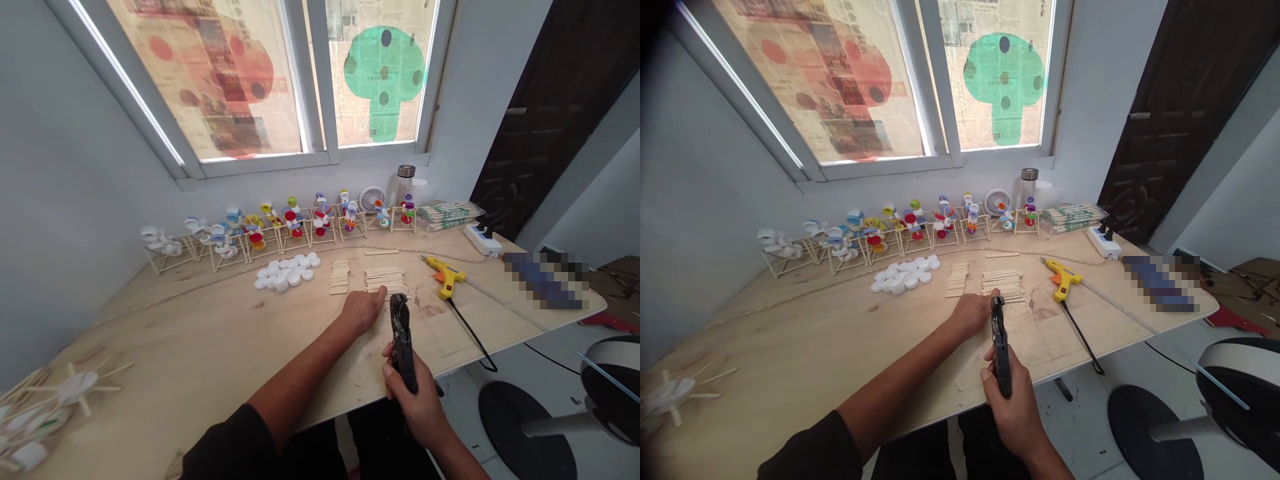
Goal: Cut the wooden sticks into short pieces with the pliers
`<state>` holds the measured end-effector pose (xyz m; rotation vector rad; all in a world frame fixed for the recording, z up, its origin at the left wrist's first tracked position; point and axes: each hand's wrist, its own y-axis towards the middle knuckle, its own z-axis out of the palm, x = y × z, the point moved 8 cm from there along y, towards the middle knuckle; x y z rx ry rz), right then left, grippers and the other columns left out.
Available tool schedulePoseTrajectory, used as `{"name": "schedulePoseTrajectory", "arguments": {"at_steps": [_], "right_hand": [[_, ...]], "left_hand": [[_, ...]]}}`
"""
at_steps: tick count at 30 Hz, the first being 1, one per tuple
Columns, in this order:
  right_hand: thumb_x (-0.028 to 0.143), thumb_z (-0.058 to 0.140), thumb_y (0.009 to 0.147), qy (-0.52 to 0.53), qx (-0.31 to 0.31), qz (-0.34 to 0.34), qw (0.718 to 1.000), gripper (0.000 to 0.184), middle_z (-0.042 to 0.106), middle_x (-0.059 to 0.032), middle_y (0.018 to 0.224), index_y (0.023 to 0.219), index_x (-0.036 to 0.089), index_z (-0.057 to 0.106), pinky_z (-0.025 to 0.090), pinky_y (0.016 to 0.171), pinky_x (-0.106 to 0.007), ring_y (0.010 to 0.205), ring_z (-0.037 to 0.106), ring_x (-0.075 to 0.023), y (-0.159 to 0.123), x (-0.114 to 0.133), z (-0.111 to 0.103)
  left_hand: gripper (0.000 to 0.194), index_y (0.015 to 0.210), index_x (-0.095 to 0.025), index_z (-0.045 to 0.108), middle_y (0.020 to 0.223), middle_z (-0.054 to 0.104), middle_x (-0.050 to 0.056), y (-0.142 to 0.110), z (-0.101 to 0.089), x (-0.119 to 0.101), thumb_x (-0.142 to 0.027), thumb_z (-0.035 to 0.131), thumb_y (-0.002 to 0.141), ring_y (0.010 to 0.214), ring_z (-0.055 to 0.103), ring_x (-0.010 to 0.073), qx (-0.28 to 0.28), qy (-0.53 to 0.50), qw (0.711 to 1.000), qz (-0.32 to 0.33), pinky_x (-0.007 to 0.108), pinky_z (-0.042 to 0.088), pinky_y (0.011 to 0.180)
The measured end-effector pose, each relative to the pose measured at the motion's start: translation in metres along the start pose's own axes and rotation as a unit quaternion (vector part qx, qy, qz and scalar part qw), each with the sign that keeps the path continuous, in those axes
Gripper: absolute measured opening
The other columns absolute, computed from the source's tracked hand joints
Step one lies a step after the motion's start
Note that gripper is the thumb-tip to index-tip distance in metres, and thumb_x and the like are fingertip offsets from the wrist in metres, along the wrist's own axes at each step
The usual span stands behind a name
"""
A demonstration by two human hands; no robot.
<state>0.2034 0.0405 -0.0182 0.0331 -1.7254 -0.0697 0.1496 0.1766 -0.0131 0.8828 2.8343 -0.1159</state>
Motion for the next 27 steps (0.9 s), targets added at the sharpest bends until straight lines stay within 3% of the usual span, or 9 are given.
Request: {"name": "schedulePoseTrajectory", "arguments": {"at_steps": [9, 14, 18, 21, 22, 24, 27], "right_hand": [[0.032, 0.046, 0.083, -0.003, -0.003, -0.001, 1.000, 0.015, 0.041, 0.0059, 0.060, 0.092, 0.020, 0.044, 0.034, 0.052, -0.023, 0.052, 0.042, -0.0119, 0.002, -0.003, -0.002], [0.034, 0.047, 0.082, 0.009, -0.008, 0.004, 1.000, 0.020, 0.042, 0.0060, 0.059, 0.094, 0.019, 0.046, 0.035, 0.051, -0.023, 0.052, 0.043, -0.0118, 0.000, -0.003, -0.001], [0.034, 0.047, 0.083, 0.021, -0.004, 0.005, 1.000, 0.019, 0.042, 0.0061, 0.059, 0.096, 0.019, 0.047, 0.036, 0.050, -0.023, 0.051, 0.043, -0.0108, 0.000, 0.000, 0.000], [0.035, 0.050, 0.082, 0.049, -0.017, 0.010, 0.999, 0.021, 0.045, 0.0057, 0.057, 0.094, 0.018, 0.048, 0.038, 0.050, -0.023, 0.050, 0.045, -0.0106, 0.002, 0.002, -0.002], [0.035, 0.051, 0.081, 0.063, -0.028, 0.016, 0.997, 0.022, 0.046, 0.0054, 0.057, 0.094, 0.018, 0.048, 0.038, 0.050, -0.023, 0.050, 0.045, -0.0109, 0.003, 0.002, -0.005], [0.036, 0.052, 0.080, 0.096, -0.043, 0.034, 0.994, 0.024, 0.049, 0.0045, 0.057, 0.094, 0.018, 0.048, 0.039, 0.049, -0.023, 0.050, 0.047, -0.0115, 0.008, 0.001, -0.008], [0.035, 0.053, 0.079, 0.121, -0.051, 0.039, 0.991, 0.025, 0.054, 0.0026, 0.062, 0.096, 0.017, 0.049, 0.041, 0.050, -0.023, 0.051, 0.050, -0.0114, 0.018, 0.007, -0.008]], "left_hand": [[0.017, 0.095, -0.017, 0.051, 0.081, 0.065, 0.011, -0.004, -0.002, -0.010, -0.023, 0.038, 0.085, 0.077, 0.062, 0.0234, -0.011, -0.014, 1.000, -0.011, 0.030, 0.040, 0.066], [0.017, 0.098, -0.017, 0.049, 0.080, 0.064, 0.011, -0.010, -0.010, -0.001, -0.021, 0.038, 0.085, 0.077, 0.061, 0.0235, -0.045, -0.058, 0.996, -0.048, 0.030, 0.039, 0.065], [0.020, 0.097, -0.017, 0.044, 0.075, 0.062, 0.009, -0.029, -0.021, 0.015, -0.027, 0.029, 0.089, 0.071, 0.060, 0.0211, -0.075, -0.120, 0.986, -0.083, 0.028, 0.038, 0.060], [0.020, 0.087, -0.019, 0.040, 0.068, 0.059, 0.001, -0.052, -0.024, 0.021, -0.032, 0.025, 0.090, 0.061, 0.056, 0.0137, -0.069, -0.223, 0.971, -0.059, 0.023, 0.038, 0.056], [0.021, 0.084, -0.019, 0.038, 0.063, 0.057, 0.000, -0.059, -0.019, 0.020, -0.034, 0.024, 0.090, 0.053, 0.054, 0.0122, -0.041, -0.341, 0.939, -0.036, 0.022, 0.037, 0.052], [0.022, 0.080, -0.019, 0.035, 0.063, 0.059, 0.000, -0.072, -0.011, 0.014, -0.038, 0.027, 0.089, 0.045, 0.050, 0.0099, 0.035, -0.533, 0.845, 0.007, 0.021, 0.035, 0.047], [0.024, 0.078, -0.019, 0.034, 0.070, 0.064, 0.005, -0.088, -0.001, 0.003, -0.041, 0.039, 0.085, 0.044, 0.051, 0.0093, 0.149, -0.691, 0.706, 0.045, 0.020, 0.031, 0.042]]}}
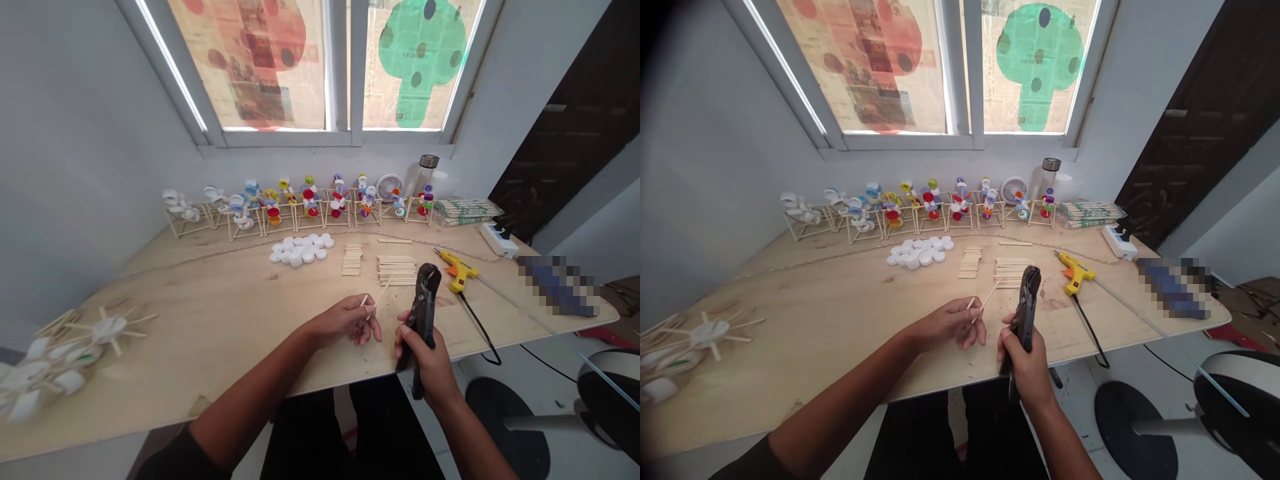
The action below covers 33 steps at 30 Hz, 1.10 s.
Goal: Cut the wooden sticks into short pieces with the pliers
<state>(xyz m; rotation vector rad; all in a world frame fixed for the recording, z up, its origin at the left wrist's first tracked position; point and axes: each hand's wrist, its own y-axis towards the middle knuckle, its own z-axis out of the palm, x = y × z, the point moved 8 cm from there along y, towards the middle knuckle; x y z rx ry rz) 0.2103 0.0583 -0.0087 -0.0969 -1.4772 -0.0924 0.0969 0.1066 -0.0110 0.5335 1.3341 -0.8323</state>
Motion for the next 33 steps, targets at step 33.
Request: {"name": "schedulePoseTrajectory", "arguments": {"at_steps": [33], "right_hand": [[0.030, 0.063, 0.071, -0.098, 0.063, -0.113, 0.987, 0.027, 0.062, -0.0018, 0.077, 0.094, 0.017, 0.056, 0.046, 0.058, -0.027, 0.063, 0.056, -0.0139, 0.050, 0.031, 0.063]], "left_hand": [[0.031, 0.065, -0.018, 0.039, 0.040, 0.023, -0.009, -0.024, 0.000, 0.006, -0.041, 0.042, 0.085, 0.032, 0.013, 0.0031, 0.152, -0.180, 0.970, -0.056, 0.014, 0.010, 0.032]]}}
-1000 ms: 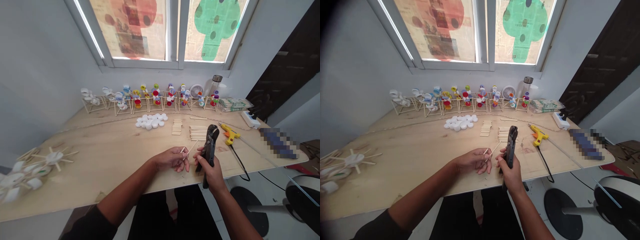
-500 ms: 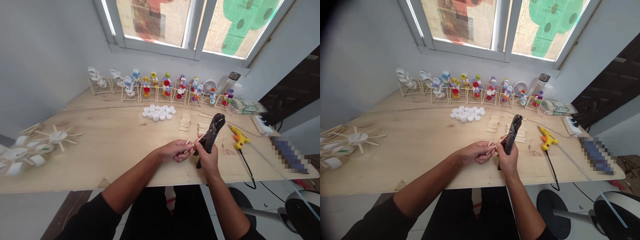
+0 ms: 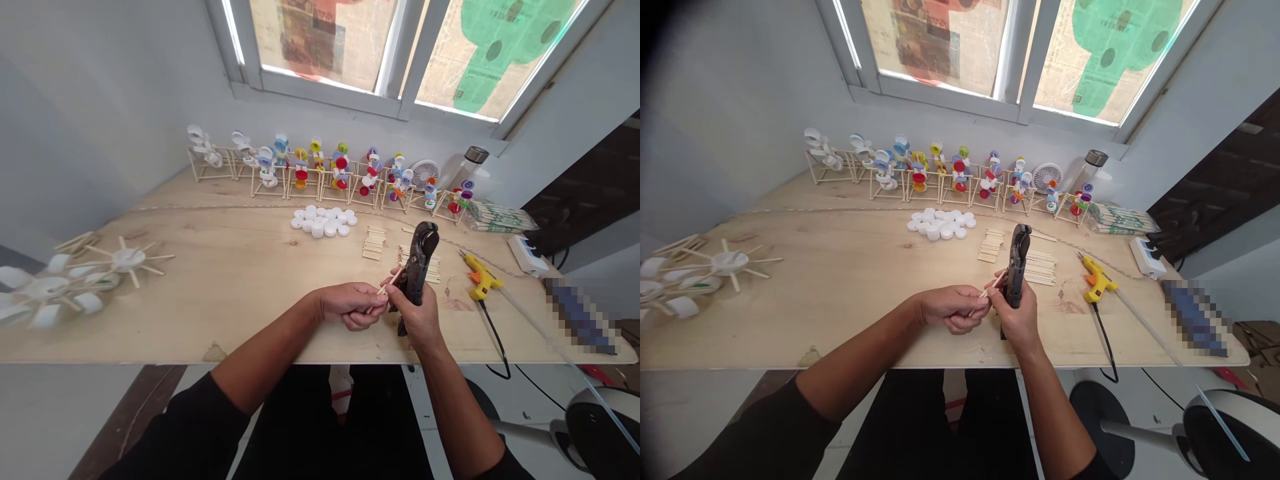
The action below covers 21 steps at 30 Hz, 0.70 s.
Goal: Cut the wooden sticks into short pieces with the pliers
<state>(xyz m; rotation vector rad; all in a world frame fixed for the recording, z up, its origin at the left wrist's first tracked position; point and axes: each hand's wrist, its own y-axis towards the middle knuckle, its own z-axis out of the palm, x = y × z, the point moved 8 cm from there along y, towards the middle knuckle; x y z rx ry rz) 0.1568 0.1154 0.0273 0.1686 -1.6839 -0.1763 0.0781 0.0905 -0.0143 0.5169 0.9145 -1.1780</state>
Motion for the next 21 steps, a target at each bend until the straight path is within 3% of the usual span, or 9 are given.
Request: {"name": "schedulePoseTrajectory", "arguments": {"at_steps": [6, 10, 14, 17, 21], "right_hand": [[0.030, 0.064, 0.070, 0.003, -0.029, 0.008, 1.000, 0.026, 0.056, 0.0019, 0.070, 0.091, 0.017, 0.055, 0.044, 0.055, -0.024, 0.058, 0.052, -0.0114, -0.001, -0.002, -0.003], [0.027, 0.063, 0.071, -0.008, -0.057, -0.008, 0.998, 0.022, 0.052, 0.0048, 0.065, 0.089, 0.018, 0.054, 0.043, 0.055, -0.023, 0.056, 0.050, -0.0102, -0.001, 0.002, -0.008], [0.028, 0.062, 0.071, -0.029, -0.066, -0.014, 0.997, 0.023, 0.054, 0.0040, 0.068, 0.090, 0.018, 0.053, 0.045, 0.058, -0.025, 0.057, 0.053, -0.0112, -0.001, 0.002, -0.011], [0.029, 0.062, 0.071, -0.043, -0.070, -0.014, 0.997, 0.025, 0.056, 0.0025, 0.070, 0.091, 0.018, 0.053, 0.046, 0.062, -0.027, 0.062, 0.055, -0.0125, -0.001, -0.002, -0.012], [0.030, 0.062, 0.071, -0.041, -0.080, -0.005, 0.996, 0.025, 0.058, 0.0014, 0.072, 0.091, 0.018, 0.053, 0.047, 0.063, -0.028, 0.063, 0.056, -0.0135, -0.001, -0.008, -0.012]], "left_hand": [[0.030, 0.067, -0.016, 0.043, 0.041, 0.028, -0.008, 0.001, -0.003, -0.002, -0.041, 0.044, 0.084, 0.032, 0.018, 0.0033, -0.024, 0.010, 1.000, 0.009, 0.014, 0.016, 0.032], [0.029, 0.075, -0.015, 0.049, 0.043, 0.041, -0.006, 0.002, -0.010, -0.013, -0.042, 0.044, 0.084, 0.033, 0.035, 0.0057, -0.065, 0.046, 0.995, 0.053, 0.017, 0.027, 0.035], [0.031, 0.082, -0.012, 0.056, 0.061, 0.060, 0.002, 0.002, -0.025, -0.024, -0.043, 0.054, 0.078, 0.051, 0.056, 0.0097, -0.146, 0.125, 0.976, 0.105, 0.018, 0.036, 0.043], [0.034, 0.078, -0.010, 0.059, 0.068, 0.063, 0.004, 0.001, -0.035, -0.028, -0.044, 0.060, 0.073, 0.056, 0.058, 0.0095, -0.189, 0.157, 0.962, 0.121, 0.018, 0.039, 0.047], [0.037, 0.074, -0.009, 0.062, 0.067, 0.065, 0.005, 0.000, -0.041, -0.026, -0.046, 0.062, 0.070, 0.049, 0.056, 0.0076, -0.210, 0.164, 0.959, 0.095, 0.018, 0.039, 0.047]]}}
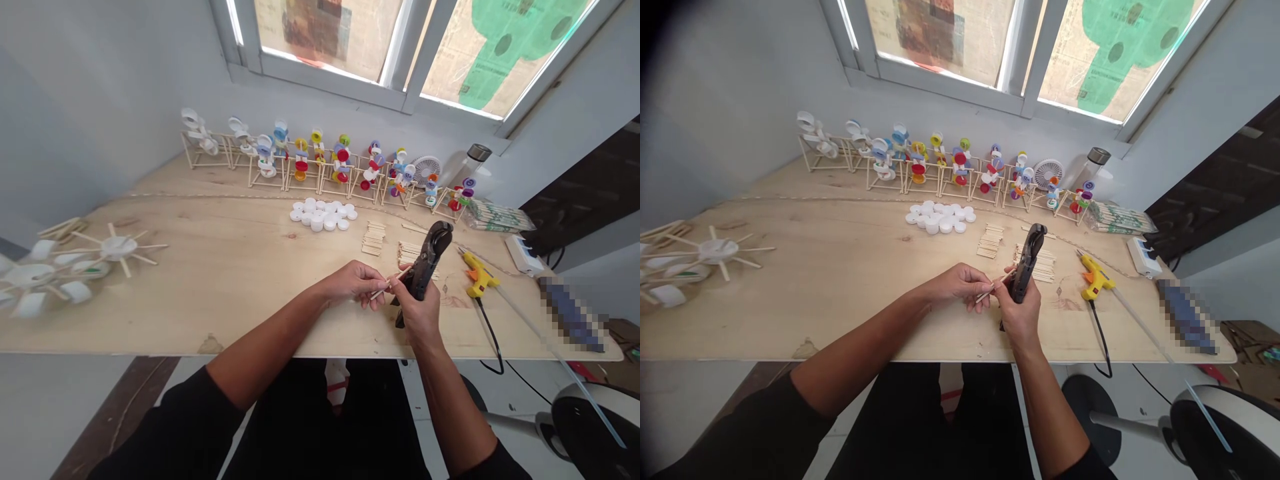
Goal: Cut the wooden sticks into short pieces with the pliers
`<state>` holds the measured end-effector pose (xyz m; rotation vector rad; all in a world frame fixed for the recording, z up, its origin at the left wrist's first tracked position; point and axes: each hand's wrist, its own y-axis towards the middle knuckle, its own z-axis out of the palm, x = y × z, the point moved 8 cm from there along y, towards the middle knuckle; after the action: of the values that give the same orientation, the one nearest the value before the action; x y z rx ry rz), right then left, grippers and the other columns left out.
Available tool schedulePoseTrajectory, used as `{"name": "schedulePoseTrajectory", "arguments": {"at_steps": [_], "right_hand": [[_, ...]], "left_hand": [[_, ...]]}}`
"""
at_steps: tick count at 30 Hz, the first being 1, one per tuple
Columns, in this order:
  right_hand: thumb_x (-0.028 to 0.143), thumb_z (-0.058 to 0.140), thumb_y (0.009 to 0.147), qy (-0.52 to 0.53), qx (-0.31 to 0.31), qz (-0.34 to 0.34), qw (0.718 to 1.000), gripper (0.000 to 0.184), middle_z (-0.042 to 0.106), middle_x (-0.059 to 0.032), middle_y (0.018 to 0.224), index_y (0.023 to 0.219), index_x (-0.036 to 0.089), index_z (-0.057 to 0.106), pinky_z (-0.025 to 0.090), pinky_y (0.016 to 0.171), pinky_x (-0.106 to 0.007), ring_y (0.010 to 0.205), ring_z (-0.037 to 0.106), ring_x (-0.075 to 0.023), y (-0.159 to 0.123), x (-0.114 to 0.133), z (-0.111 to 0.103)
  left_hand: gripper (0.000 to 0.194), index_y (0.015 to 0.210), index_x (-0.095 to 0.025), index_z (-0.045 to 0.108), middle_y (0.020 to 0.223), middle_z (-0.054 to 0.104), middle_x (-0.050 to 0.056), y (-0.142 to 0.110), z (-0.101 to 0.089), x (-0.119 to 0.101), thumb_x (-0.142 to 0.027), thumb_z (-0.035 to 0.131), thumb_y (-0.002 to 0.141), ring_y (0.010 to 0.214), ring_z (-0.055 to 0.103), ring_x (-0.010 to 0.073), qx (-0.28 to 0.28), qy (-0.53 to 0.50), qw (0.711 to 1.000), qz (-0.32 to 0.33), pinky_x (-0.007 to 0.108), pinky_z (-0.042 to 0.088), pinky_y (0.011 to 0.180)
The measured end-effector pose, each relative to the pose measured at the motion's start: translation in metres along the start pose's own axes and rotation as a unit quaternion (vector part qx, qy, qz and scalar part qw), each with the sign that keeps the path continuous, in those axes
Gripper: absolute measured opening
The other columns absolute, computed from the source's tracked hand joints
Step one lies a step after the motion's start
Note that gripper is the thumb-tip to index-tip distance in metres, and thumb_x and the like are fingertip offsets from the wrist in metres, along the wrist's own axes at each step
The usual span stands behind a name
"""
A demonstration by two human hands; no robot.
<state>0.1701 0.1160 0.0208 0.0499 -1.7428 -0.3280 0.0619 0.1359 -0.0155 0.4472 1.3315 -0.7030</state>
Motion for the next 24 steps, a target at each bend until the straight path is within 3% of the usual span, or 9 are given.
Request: {"name": "schedulePoseTrajectory", "arguments": {"at_steps": [7, 16, 24], "right_hand": [[0.028, 0.063, 0.070, 0.030, -0.015, 0.005, 0.999, 0.024, 0.059, 0.0019, 0.070, 0.089, 0.017, 0.054, 0.047, 0.063, -0.028, 0.059, 0.058, -0.0128, -0.0002, -0.0010, -0.0009], [0.027, 0.063, 0.071, 0.042, -0.033, 0.010, 0.999, 0.024, 0.061, 0.0006, 0.072, 0.091, 0.016, 0.055, 0.047, 0.063, -0.027, 0.060, 0.059, -0.0128, -0.0034, -0.0003, -0.0015], [0.027, 0.064, 0.070, 0.044, -0.052, 0.013, 0.998, 0.026, 0.061, 0.0012, 0.070, 0.093, 0.016, 0.056, 0.047, 0.061, -0.026, 0.059, 0.059, -0.0126, -0.0051, -0.0007, -0.0028]], "left_hand": [[0.036, 0.076, -0.011, 0.062, 0.067, 0.066, 0.003, -0.0031, -0.0006, 0.0009, -0.046, 0.059, 0.072, 0.039, 0.053, 0.0057, -0.015, 0.010, 0.999, -0.031, 0.016, 0.031, 0.036], [0.037, 0.070, -0.010, 0.062, 0.058, 0.064, 0.002, -0.0020, 0.0009, 0.0032, -0.046, 0.062, 0.069, 0.044, 0.056, 0.0072, -0.010, -0.004, 0.999, -0.032, 0.017, 0.038, 0.043], [0.040, 0.075, -0.009, 0.062, 0.067, 0.067, 0.005, -0.0008, 0.0009, 0.0051, -0.049, 0.063, 0.067, 0.048, 0.059, 0.0084, 0.009, -0.003, 1.000, -0.028, 0.017, 0.040, 0.045]]}}
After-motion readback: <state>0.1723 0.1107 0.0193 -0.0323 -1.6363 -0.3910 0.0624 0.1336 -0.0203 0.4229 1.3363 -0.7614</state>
